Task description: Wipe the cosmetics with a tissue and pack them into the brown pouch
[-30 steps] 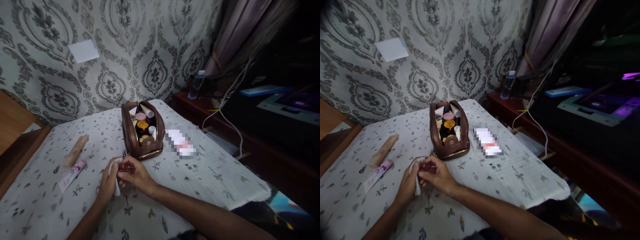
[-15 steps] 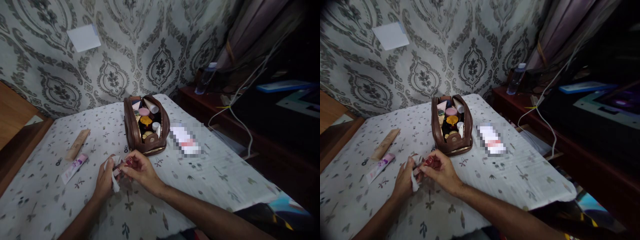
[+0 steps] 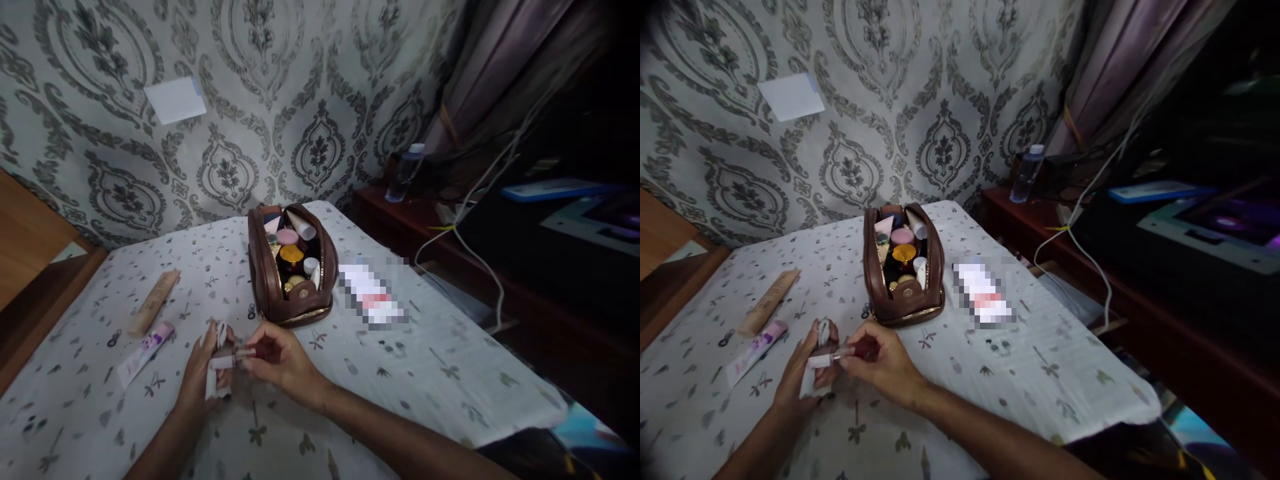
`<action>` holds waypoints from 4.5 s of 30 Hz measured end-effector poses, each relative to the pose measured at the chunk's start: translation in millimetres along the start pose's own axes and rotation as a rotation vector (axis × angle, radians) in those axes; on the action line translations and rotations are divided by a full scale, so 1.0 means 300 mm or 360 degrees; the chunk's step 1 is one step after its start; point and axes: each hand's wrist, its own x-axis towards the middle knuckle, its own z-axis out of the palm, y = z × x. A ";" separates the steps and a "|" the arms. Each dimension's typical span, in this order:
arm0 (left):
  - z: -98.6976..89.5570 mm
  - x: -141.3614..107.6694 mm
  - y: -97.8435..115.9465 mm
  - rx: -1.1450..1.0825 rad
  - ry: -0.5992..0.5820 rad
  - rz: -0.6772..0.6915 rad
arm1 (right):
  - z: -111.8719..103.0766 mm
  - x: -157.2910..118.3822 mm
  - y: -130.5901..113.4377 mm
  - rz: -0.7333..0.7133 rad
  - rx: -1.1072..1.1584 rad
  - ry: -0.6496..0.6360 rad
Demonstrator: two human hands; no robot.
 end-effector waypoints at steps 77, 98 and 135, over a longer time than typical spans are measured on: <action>0.313 0.498 0.680 0.1699 -0.0574 0.1659 | -0.341 0.128 -0.586 -0.0953 -0.2309 0.0883; 0.241 0.445 0.597 0.1422 -0.0238 0.1703 | -0.319 0.428 -0.585 -0.0390 -0.3448 0.0350; 0.150 0.067 0.332 0.2830 -0.0661 0.2095 | -0.406 0.229 -0.594 -0.0536 -0.0773 0.0154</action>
